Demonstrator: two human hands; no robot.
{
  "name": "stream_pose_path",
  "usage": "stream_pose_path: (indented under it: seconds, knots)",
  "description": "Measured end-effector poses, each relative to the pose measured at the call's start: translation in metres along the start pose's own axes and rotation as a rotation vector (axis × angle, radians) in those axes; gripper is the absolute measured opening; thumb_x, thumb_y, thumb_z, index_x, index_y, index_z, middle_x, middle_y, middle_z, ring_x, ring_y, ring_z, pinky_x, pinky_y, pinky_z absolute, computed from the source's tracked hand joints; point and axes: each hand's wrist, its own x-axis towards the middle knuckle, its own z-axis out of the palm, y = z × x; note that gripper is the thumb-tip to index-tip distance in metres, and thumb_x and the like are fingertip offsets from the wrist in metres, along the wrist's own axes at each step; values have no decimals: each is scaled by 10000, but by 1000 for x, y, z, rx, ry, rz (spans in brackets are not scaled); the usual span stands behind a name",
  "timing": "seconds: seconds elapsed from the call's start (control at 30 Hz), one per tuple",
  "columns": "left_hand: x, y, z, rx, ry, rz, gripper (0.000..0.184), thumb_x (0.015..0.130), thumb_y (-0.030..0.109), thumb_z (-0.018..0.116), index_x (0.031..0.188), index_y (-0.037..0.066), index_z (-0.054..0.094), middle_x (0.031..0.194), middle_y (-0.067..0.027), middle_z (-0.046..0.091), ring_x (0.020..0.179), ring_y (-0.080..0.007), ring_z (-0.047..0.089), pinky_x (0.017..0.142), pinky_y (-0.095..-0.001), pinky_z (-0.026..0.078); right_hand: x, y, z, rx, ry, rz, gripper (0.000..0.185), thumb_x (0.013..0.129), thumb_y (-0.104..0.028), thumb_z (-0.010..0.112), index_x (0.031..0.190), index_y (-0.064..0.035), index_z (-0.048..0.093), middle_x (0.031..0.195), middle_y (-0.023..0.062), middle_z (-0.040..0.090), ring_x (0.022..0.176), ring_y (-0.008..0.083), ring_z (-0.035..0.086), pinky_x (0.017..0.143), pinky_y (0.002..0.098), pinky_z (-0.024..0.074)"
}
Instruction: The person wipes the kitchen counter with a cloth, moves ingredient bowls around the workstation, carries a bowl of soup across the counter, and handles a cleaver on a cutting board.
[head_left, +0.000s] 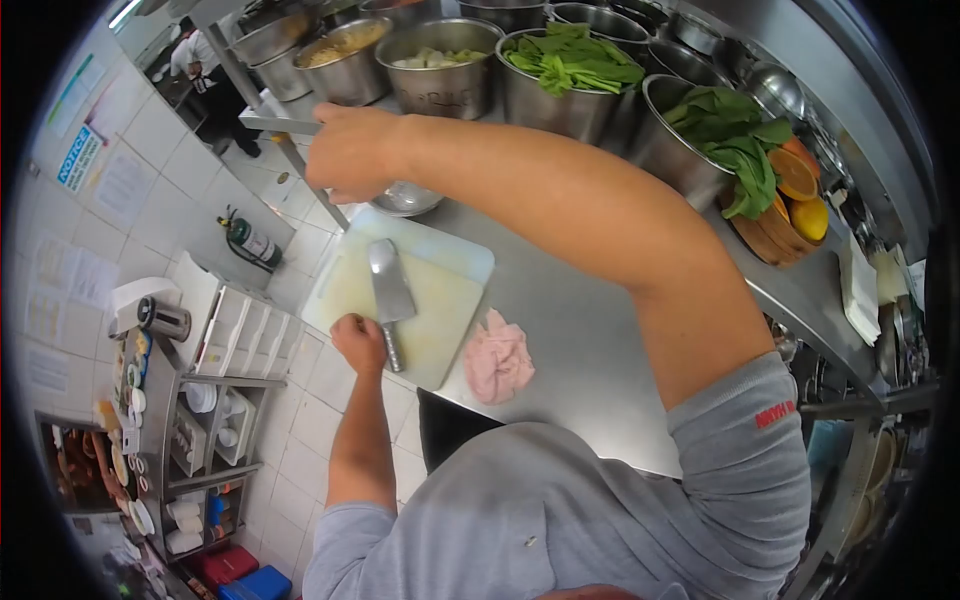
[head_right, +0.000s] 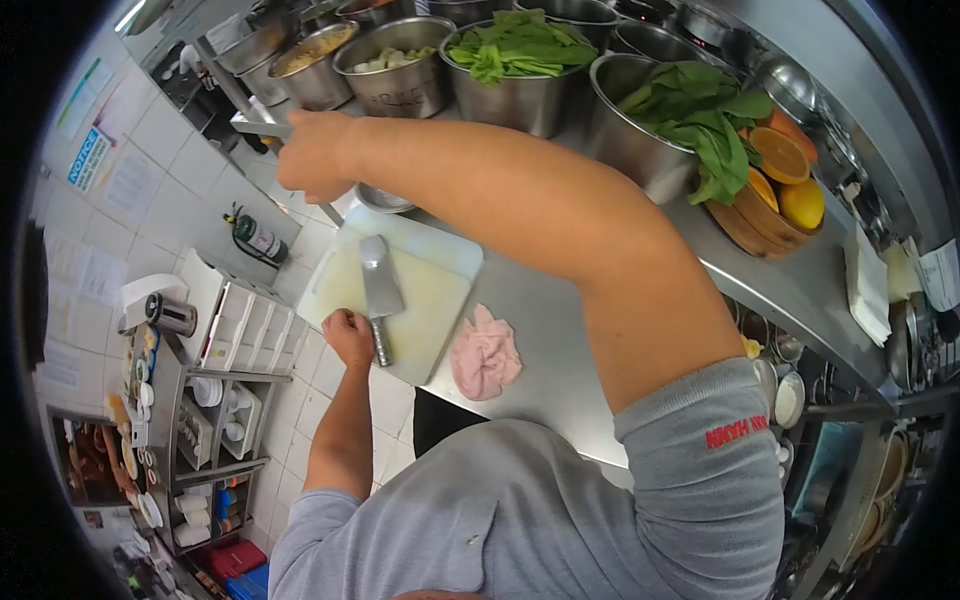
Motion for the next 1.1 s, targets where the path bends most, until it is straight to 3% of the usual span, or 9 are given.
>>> stream_pose_path:
  seconds: [0.37,0.57,0.83,1.1]
  knots:
    - [1,2,-2,22,17,-8,117,916,142,692,940,30,663,1049,-191,710,1186,-419,580,1055,-543,429,4,0,5,32,11,13,221,977,-331,748,965,-122,819,913,94,791,932,293,740,1062,451,413]
    - [4,3,-6,16,34,-16,97,887,134,692,891,40,671,1024,-192,700,1139,-432,587,991,-545,457,7,1,8,79,60,-15,210,968,-301,749,910,-108,811,885,116,770,936,313,726,1068,467,418]
    - [2,0,-5,-6,93,-2,103,892,134,714,918,43,673,1056,-181,689,1150,-415,591,1028,-527,457,10,3,8,82,25,38,221,975,-301,736,923,-97,805,884,93,765,982,302,730,1233,490,369]
    - [1,6,-9,-19,53,-23,106,896,135,711,902,41,664,1039,-178,694,1144,-405,584,1028,-524,455,7,2,5,76,89,51,263,981,-307,732,870,-84,815,811,131,772,900,335,750,1256,489,403]
